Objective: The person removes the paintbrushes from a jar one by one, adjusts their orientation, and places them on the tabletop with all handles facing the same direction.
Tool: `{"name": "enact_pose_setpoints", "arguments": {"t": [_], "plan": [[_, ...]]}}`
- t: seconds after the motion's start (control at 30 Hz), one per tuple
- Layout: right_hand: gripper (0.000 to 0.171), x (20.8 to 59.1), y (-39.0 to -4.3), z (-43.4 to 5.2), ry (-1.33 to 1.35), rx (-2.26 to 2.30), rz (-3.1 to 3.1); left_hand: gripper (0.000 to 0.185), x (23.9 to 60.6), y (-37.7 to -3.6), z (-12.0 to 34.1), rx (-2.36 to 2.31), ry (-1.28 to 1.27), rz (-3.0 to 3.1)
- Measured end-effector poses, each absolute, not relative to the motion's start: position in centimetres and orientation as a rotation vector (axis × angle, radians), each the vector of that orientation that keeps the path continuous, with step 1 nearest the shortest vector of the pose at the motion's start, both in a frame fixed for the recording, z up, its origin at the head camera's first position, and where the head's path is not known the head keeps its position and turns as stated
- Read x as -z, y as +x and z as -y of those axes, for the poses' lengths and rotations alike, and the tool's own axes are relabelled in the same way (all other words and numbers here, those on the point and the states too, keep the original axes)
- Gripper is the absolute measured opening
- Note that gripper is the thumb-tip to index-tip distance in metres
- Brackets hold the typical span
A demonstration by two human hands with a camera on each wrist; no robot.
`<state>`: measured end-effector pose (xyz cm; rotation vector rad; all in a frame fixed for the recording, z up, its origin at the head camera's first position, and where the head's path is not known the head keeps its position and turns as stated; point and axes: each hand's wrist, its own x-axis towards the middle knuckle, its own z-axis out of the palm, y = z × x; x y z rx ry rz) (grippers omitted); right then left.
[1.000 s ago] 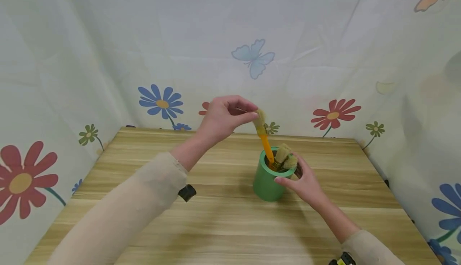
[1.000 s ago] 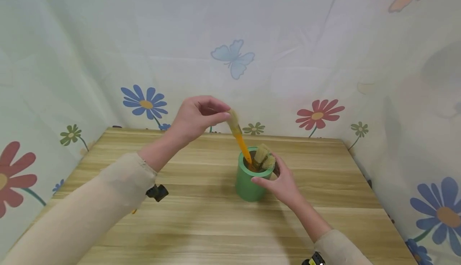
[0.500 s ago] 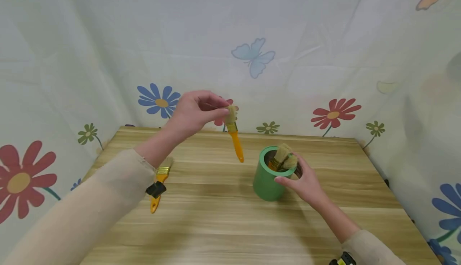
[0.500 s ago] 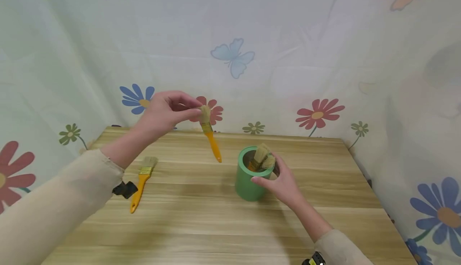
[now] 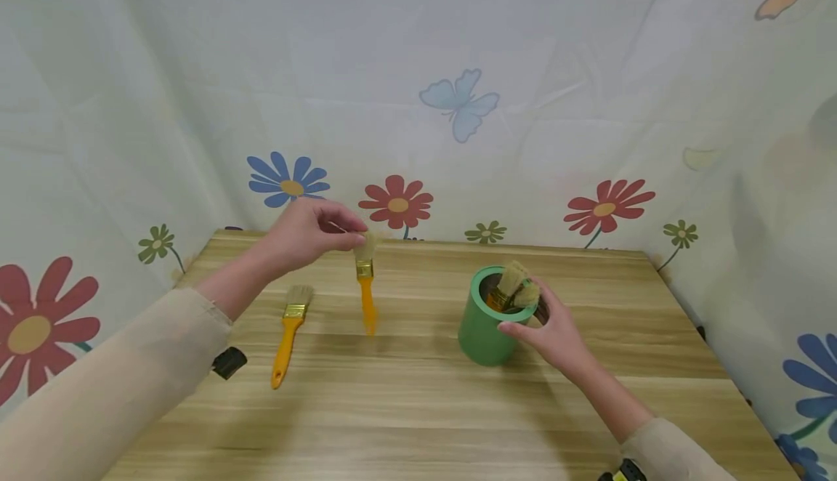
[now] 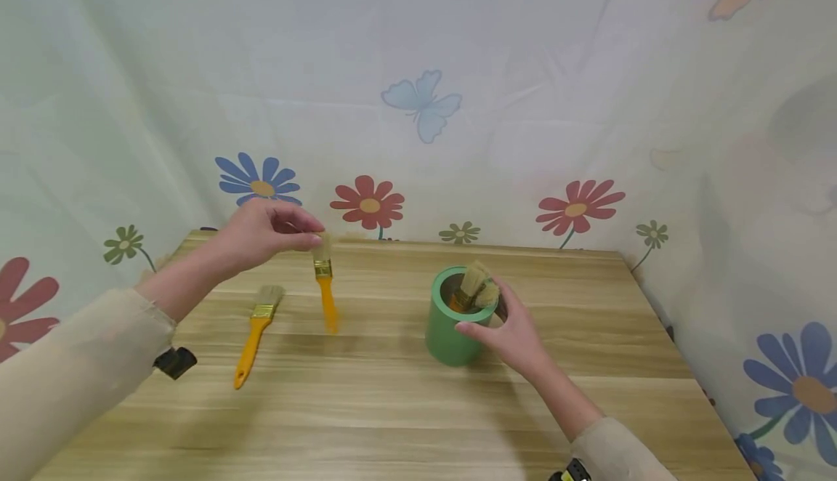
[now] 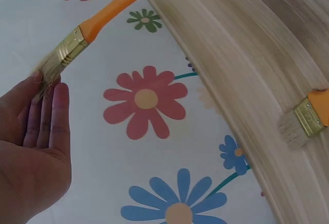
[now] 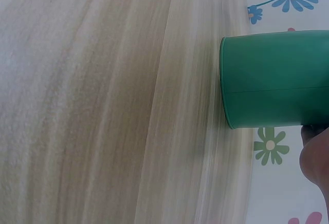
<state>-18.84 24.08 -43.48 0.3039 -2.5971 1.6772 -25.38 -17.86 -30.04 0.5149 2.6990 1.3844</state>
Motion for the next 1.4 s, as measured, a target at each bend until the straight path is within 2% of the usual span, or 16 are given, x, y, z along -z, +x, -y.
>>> {"name": "enact_pose_setpoints", "arguments": {"t": [0.63,0.93,1.4], "plan": [[0.086,43.5,-18.6,-24.3,0.301,-1.676,2.594,0.025,36.5,-27.1,22.5,-1.257,0.413,-2.582],[0.086,43.6,-18.8,-24.3,0.311,-1.660,2.594,0.015,39.0,-27.7,23.0,-1.221,0.450,-2.636],[0.089,43.7,-19.2,-24.1,0.319,-1.650,2.596,0.009,42.7,-28.7,22.5,-1.130,0.446,-2.828]]}}
